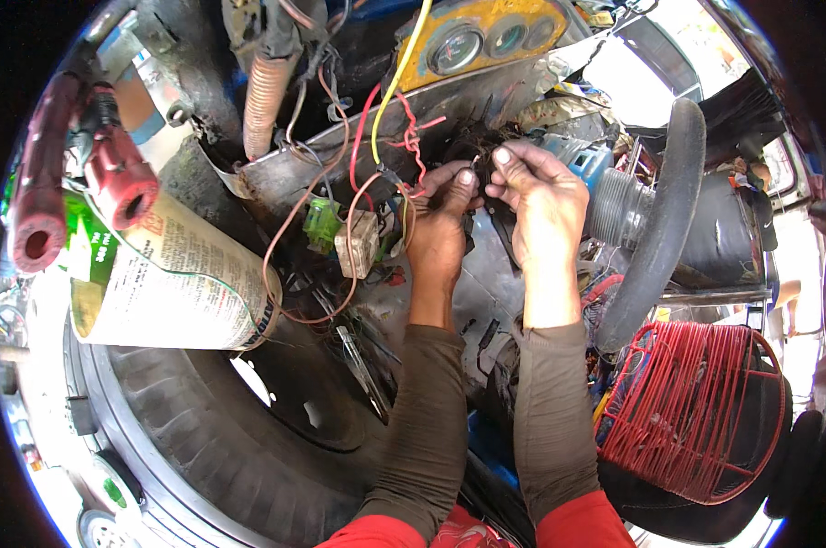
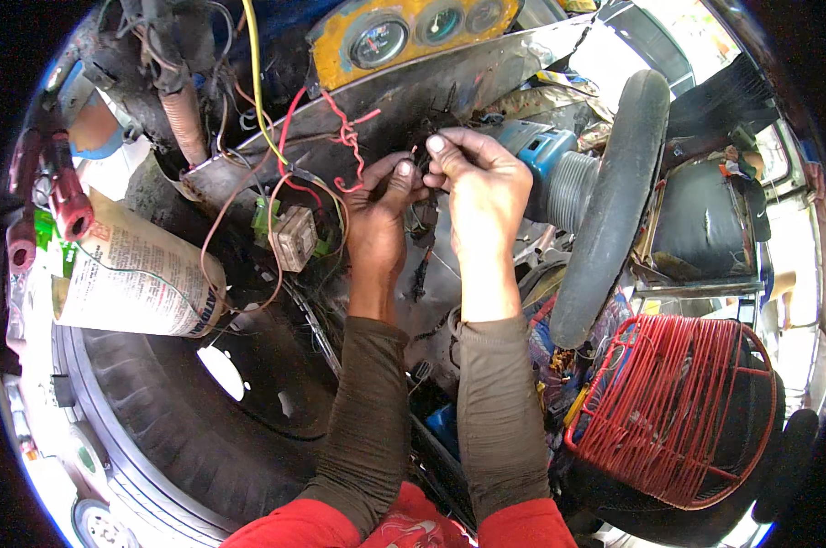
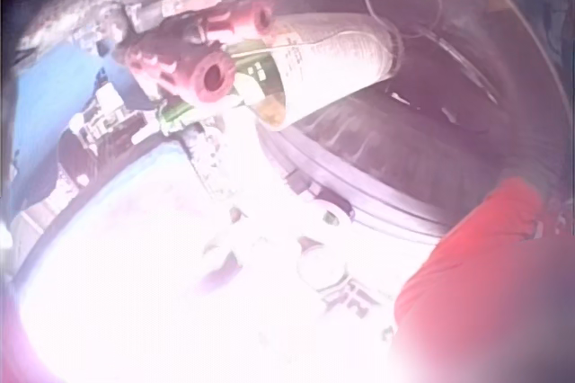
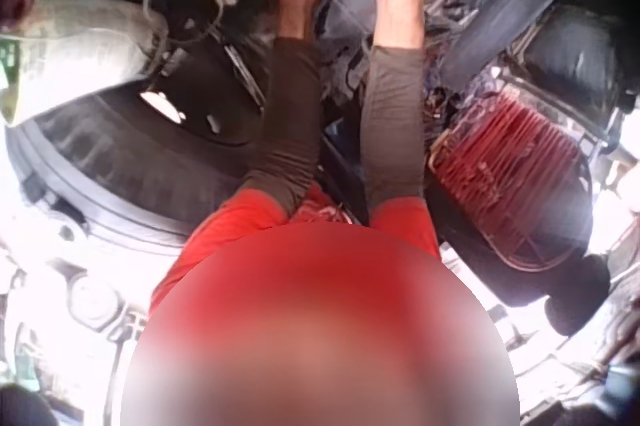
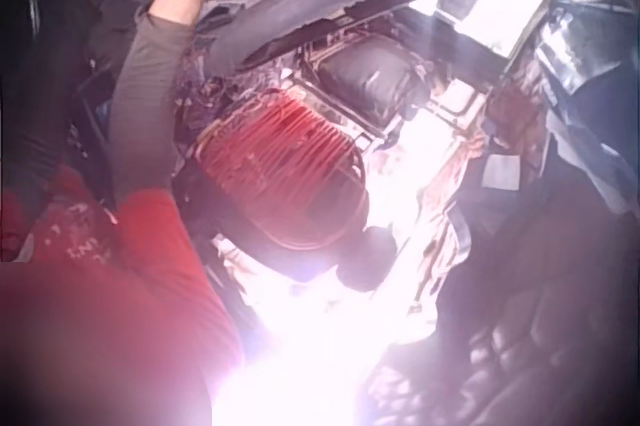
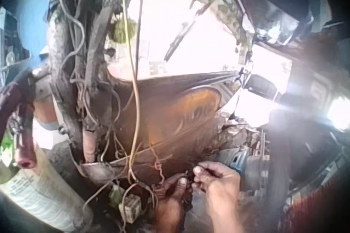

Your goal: The person works on the vehicle's electrical system, stripping wire insulation with pliers, twisting exposed conductors, and inserting connectors into the wiring harness near the steering column. The person uses pliers and connectors to join wires and reorganize the harness.

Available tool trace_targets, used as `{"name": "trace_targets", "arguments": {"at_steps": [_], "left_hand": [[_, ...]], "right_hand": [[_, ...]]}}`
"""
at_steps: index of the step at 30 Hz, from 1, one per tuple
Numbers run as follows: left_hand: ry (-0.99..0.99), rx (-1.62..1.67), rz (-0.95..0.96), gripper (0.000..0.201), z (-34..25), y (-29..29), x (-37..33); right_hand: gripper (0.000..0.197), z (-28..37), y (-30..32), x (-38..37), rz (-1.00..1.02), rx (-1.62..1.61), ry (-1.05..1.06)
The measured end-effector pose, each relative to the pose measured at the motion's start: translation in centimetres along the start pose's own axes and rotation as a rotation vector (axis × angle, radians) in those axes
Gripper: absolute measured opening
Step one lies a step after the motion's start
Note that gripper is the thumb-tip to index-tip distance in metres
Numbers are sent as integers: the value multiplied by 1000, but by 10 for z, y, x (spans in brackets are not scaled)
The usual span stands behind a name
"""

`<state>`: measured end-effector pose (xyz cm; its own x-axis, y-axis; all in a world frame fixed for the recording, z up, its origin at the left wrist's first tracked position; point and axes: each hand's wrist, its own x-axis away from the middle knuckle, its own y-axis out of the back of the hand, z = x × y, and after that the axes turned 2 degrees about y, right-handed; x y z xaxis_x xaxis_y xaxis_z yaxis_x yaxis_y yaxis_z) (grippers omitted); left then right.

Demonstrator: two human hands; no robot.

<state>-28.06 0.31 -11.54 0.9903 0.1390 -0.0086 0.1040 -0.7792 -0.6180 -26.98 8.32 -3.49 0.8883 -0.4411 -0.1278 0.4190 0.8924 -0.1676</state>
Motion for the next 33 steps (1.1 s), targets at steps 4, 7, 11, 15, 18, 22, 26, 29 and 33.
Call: {"name": "trace_targets", "arguments": {"at_steps": [4,7,11,15,18,22,26,29,33], "left_hand": [[-33,-71,22,17,-1,-5,1],[-47,-104,17,17,-3,-7,3],[-71,-109,28,17,-3,-8,3],[-49,-99,12,17,-2,-8,2],[-95,-81,32,17,0,-8,1],[-73,-60,33,16,0,-9,2],[-55,-74,15,16,-1,-8,2],[-42,-81,15,18,-2,-8,2],[-35,-77,-4,18,-4,-10,4]], "right_hand": [[22,-7,8,-14,24,82,-3],[21,-7,9,-21,41,157,6],[20,-4,7,-23,74,253,57],[20,-2,6,-21,91,331,95],[20,-3,7,-19,98,362,110],[19,-5,7,-19,106,345,131],[18,-4,8,-17,124,326,132],[19,-3,10,-16,129,310,120],[19,-3,10,-15,132,311,128]]}}
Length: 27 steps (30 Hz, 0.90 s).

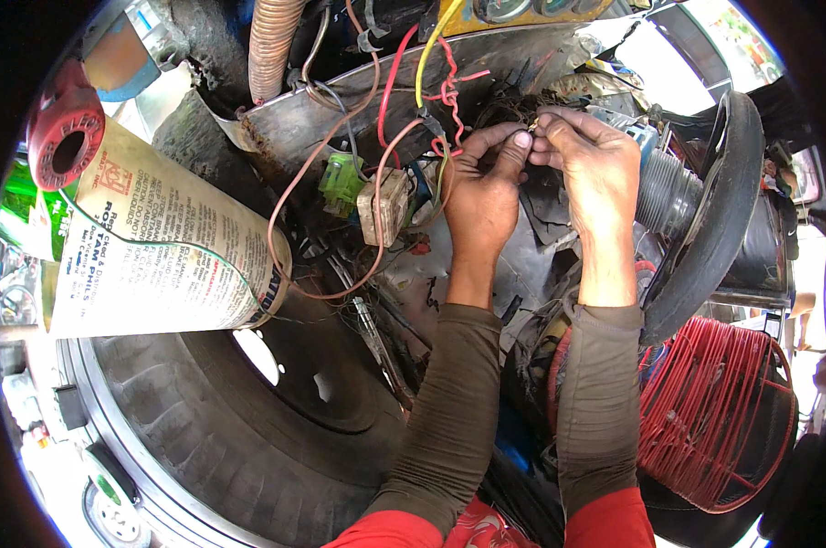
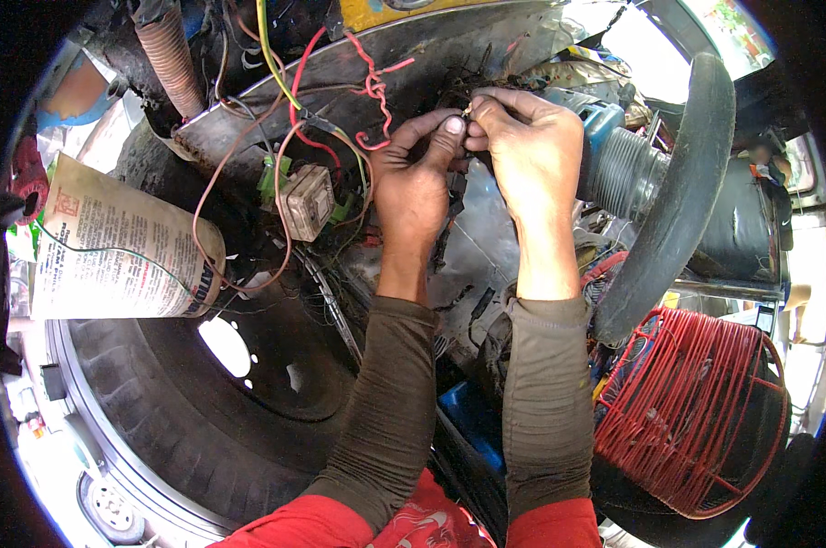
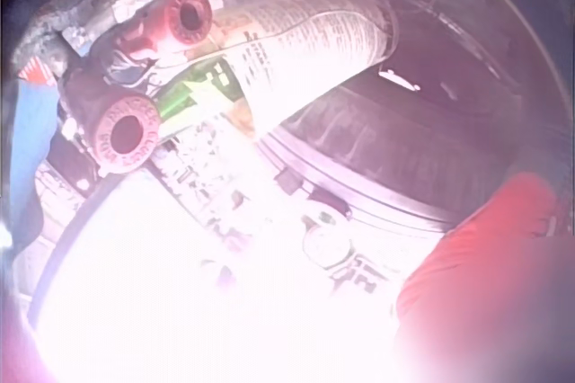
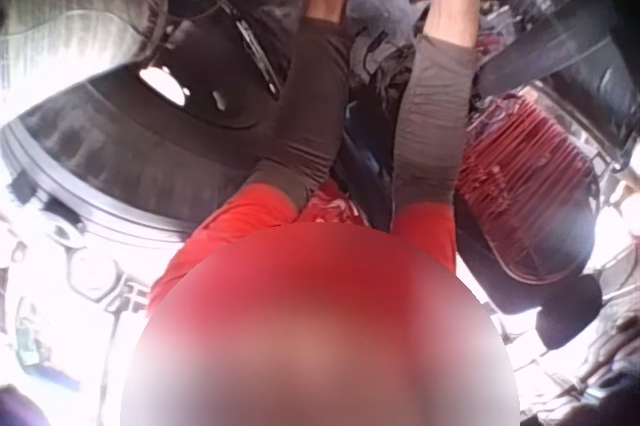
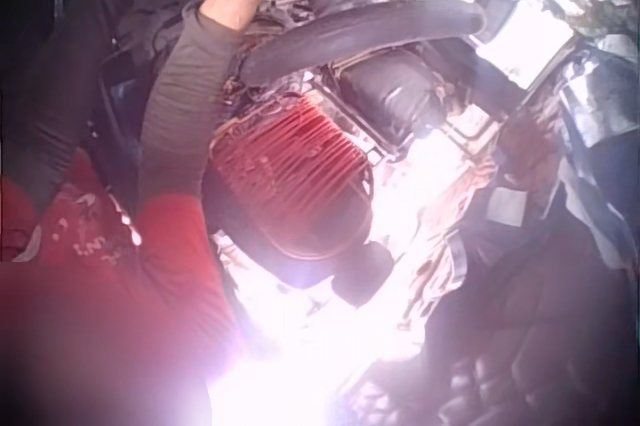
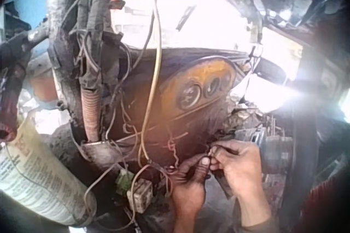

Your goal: The person works on the vehicle's electrical system, stripping wire insulation with pliers, twisting exposed conductors, and inserting connectors into the wiring harness near the steering column. The person uses pliers and connectors to join wires and reorganize the harness.

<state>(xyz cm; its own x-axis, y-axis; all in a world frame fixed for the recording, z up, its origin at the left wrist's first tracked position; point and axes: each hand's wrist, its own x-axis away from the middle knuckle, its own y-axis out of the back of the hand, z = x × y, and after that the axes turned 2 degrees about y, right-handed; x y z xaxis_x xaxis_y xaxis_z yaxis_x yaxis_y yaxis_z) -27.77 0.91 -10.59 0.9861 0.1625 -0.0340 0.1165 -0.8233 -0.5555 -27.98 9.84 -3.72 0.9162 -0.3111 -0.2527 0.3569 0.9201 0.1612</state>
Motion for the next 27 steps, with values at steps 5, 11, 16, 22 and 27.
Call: {"name": "trace_targets", "arguments": {"at_steps": [5,11,16,22,27], "left_hand": [[-2,-7,-12,18,-2,-1,1],[-49,-45,2,18,1,0,0],[-63,-146,29,17,3,3,-1],[-104,-208,67,17,5,10,-2],[-63,-127,92,17,5,15,-3]], "right_hand": [[20,0,0,1,0,-3,7],[20,0,4,1,44,18,37],[19,4,6,1,99,155,73],[19,3,8,2,153,234,43],[21,14,7,46,-61,766,732]]}}
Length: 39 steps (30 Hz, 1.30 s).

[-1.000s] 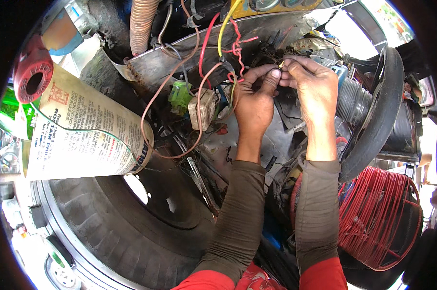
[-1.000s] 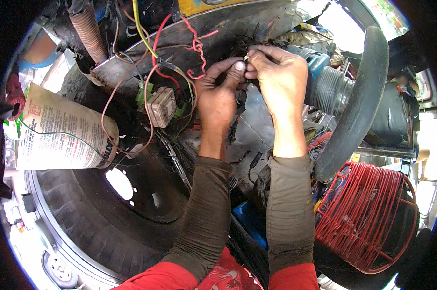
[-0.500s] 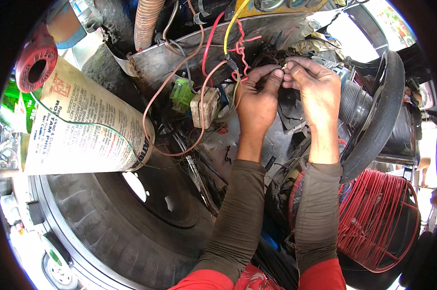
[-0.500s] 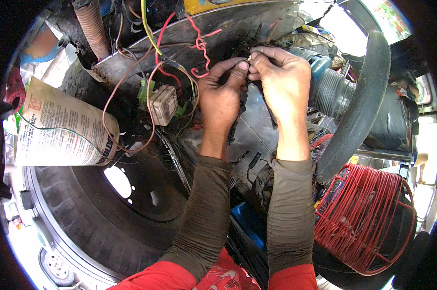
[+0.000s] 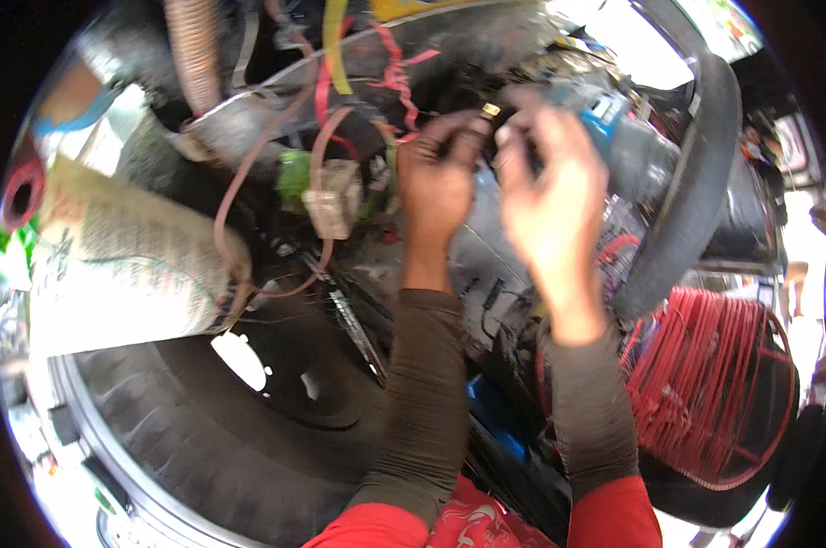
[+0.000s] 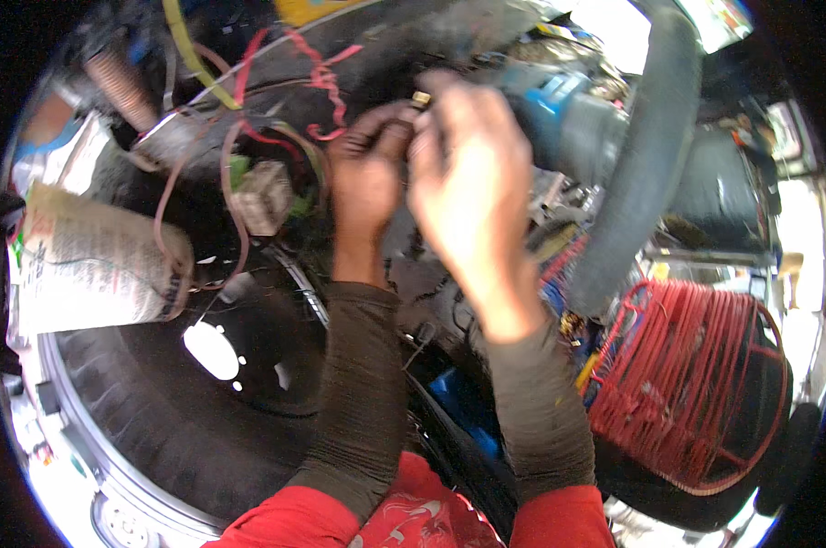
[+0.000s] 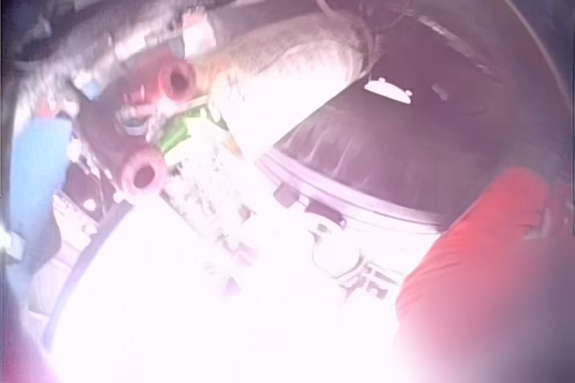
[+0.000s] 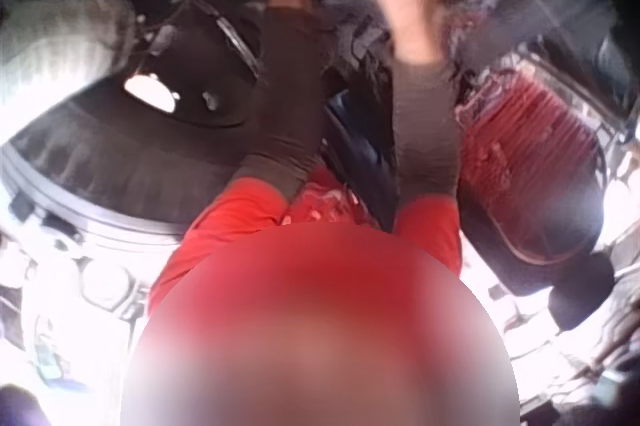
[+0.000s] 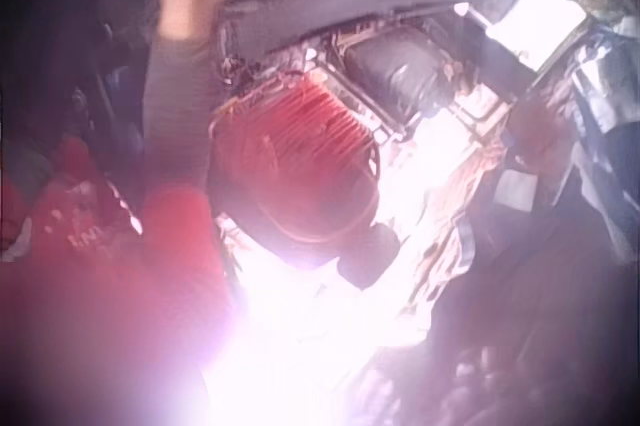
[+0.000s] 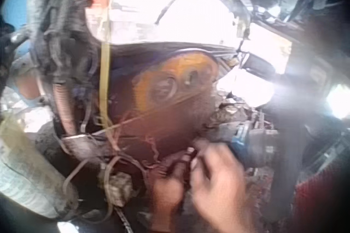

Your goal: The person works on the vehicle's electrical system, stripping wire insulation with pliers, twisting exposed conductors, and inserting connectors into the wiring harness near the steering column. The person uses pliers and connectors to join wires and reorganize the harness.

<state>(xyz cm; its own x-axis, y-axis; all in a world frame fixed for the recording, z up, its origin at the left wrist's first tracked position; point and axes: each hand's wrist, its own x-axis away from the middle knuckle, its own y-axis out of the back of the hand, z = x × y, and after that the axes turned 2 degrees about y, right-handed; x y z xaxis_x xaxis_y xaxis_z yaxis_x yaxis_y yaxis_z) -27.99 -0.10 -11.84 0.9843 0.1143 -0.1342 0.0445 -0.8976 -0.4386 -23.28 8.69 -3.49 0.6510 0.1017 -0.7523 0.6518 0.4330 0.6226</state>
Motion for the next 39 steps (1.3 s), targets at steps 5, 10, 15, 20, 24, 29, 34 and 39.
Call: {"name": "trace_targets", "arguments": {"at_steps": [5,10,15,20,24,29,34,39], "left_hand": [[67,-33,-69,22,8,13,-5],[149,138,-37,27,21,18,-7],[149,84,-32,33,23,31,-11],[87,61,51,30,28,41,-20],[136,156,58,29,36,46,-18],[106,190,40,26,36,45,-15],[134,132,11,26,35,38,-14],[227,163,-54,24,27,34,-12]], "right_hand": [[22,53,105,163,482,-372,-213],[21,-40,197,310,545,271,-847],[37,-110,211,352,539,557,-1120],[45,-146,195,366,394,437,-1557],[40,-149,197,368,329,582,-1467],[48,-109,196,349,255,505,-1320],[50,-71,202,327,209,426,-1164],[49,-47,224,309,414,400,-874]]}}
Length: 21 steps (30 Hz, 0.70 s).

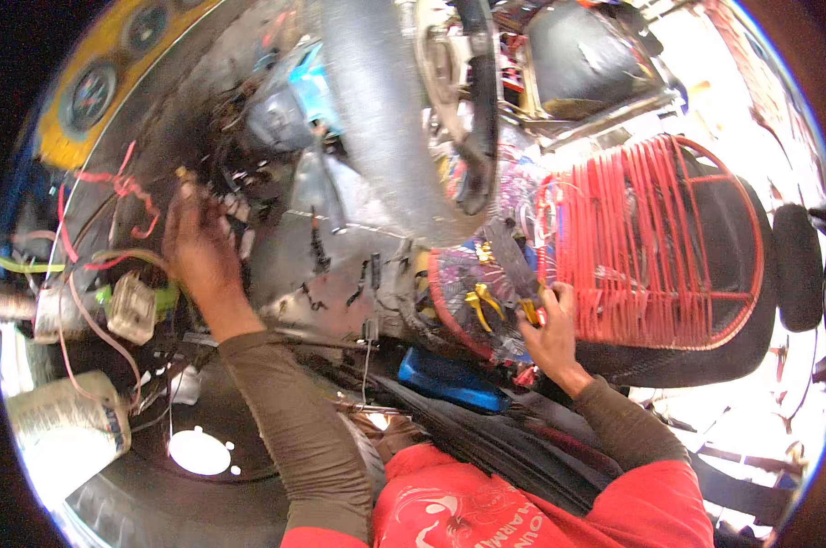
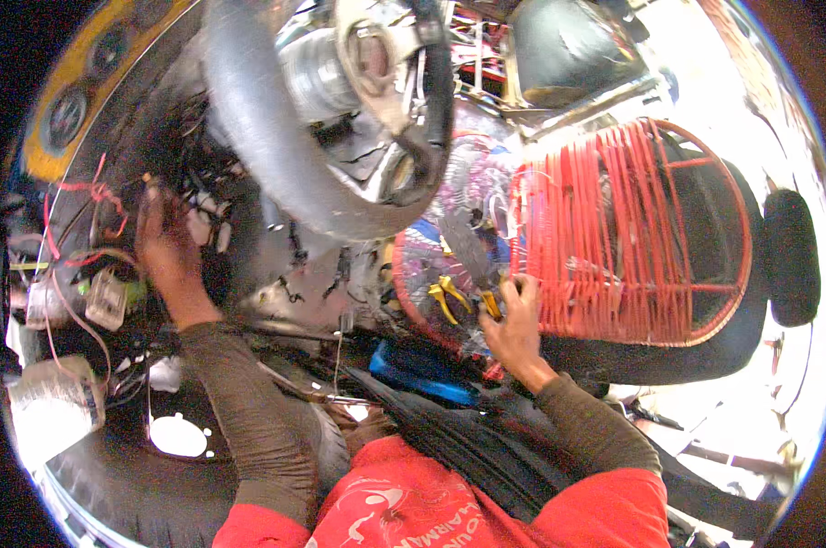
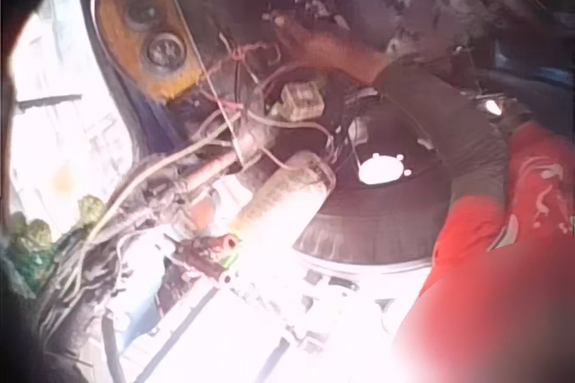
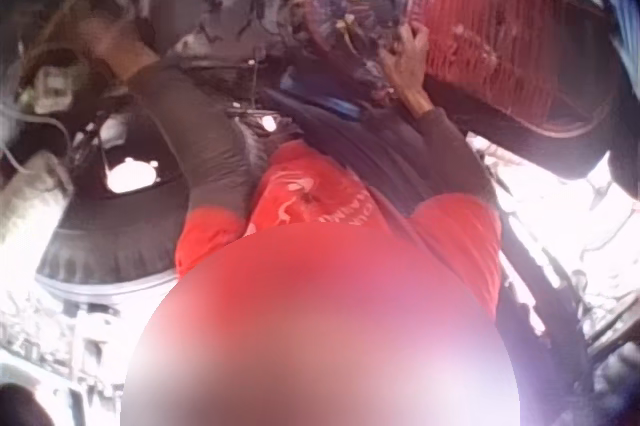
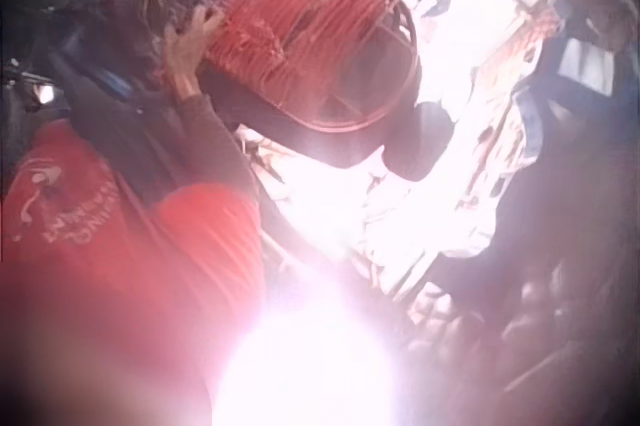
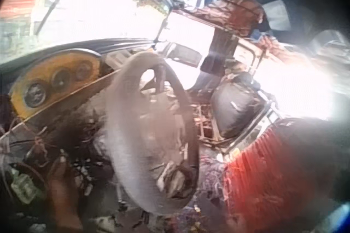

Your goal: The person works on the vehicle's electrical system, stripping wire insulation with pliers, twisting exposed conductors, and inserting connectors into the wiring harness near the steering column. The person uses pliers and connectors to join wires and reorganize the harness.

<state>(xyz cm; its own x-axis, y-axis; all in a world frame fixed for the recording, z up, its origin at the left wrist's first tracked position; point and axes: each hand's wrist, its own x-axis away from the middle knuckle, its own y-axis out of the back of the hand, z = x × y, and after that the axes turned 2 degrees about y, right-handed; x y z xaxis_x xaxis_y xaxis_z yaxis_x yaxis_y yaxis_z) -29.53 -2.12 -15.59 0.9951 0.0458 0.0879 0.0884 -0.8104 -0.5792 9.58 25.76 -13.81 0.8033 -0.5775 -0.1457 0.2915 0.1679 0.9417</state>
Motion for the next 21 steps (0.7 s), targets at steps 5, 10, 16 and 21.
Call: {"name": "trace_targets", "arguments": {"at_steps": [5,10,16,21], "left_hand": [[-127,-85,26,23,-3,-9,10],[-86,2,44,24,-6,-11,12],[-109,-26,41,24,-5,-13,12],[-91,-17,65,24,-4,-12,11]], "right_hand": [[45,35,7,6,160,-51,281],[42,79,-5,-8,149,-63,479],[40,118,-10,-20,87,-147,569],[59,132,-18,-20,117,-356,406]]}}
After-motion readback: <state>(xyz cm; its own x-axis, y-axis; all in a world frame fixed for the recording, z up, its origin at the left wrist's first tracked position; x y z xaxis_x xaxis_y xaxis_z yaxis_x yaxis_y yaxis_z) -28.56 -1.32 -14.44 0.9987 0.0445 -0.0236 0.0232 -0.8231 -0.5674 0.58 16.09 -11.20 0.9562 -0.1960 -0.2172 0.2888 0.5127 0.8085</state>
